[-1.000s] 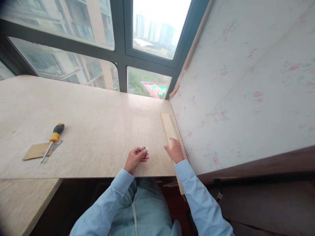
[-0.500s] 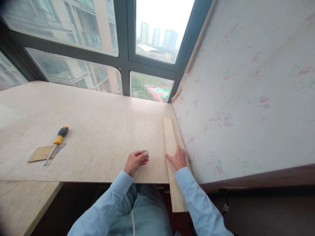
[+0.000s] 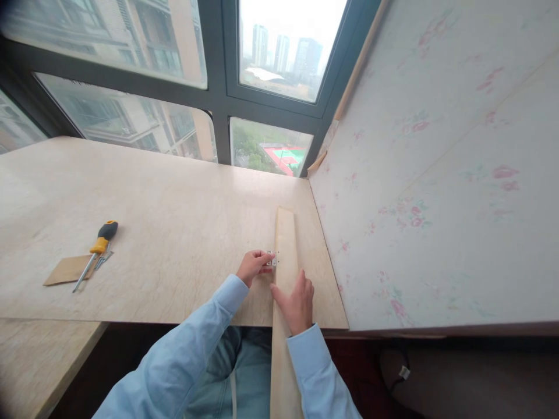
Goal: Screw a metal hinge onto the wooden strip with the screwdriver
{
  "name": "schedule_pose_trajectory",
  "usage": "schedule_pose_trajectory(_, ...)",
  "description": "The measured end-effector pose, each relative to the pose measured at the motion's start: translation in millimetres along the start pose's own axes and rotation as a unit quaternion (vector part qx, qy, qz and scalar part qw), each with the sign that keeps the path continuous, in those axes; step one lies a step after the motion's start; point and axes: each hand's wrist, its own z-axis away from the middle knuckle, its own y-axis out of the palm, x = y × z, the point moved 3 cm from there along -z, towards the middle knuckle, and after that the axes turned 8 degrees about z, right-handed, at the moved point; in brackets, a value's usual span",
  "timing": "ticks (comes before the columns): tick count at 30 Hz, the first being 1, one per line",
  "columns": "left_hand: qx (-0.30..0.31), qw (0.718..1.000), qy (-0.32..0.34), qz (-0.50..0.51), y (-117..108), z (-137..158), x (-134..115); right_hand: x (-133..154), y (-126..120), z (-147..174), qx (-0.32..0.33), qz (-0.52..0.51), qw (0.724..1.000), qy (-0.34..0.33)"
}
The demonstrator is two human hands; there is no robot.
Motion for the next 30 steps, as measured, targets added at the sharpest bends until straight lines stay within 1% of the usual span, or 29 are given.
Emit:
schedule_pose_trajectory(3,0.006,1.000,-0.016,0.005,-1.6,-4.6,3.5,6.4,1.6,9.4,-0.020,0.000,1.000,-0.020)
schedule_pose_trajectory(7,-0.016,1.000,-0.017,0.003,-9.8,-7.9,8.3,12.5,2.3,18.5,-0.035,0.006,0.998,-0.042)
schedule_pose_trajectory(11,-0.036,0.999,-0.010,-0.011,-13.2,-9.2,12.7,16.0,2.8,24.3,-0.040,0.014,0.998,-0.042)
schedule_pose_trajectory(16,-0.049,0.998,-0.001,-0.041,-11.2,-6.6,15.3,19.2,1.6,28.3,-0.044,0.018,0.998,-0.045)
schedule_pose_trajectory(24,-0.074,0.995,0.047,-0.037,-10.8,-0.6,22.3,21.6,-1.8,32.1,-0.063,0.002,0.997,-0.049)
schedule_pose_trajectory(27,-0.077,0.992,0.067,-0.076,-9.3,1.5,24.4,25.3,-5.0,32.6,-0.079,0.000,0.995,-0.053)
schedule_pose_trajectory(30,-0.075,0.986,0.100,-0.111,-6.8,5.1,23.9,30.3,-8.1,32.7,-0.089,0.005,0.994,-0.061)
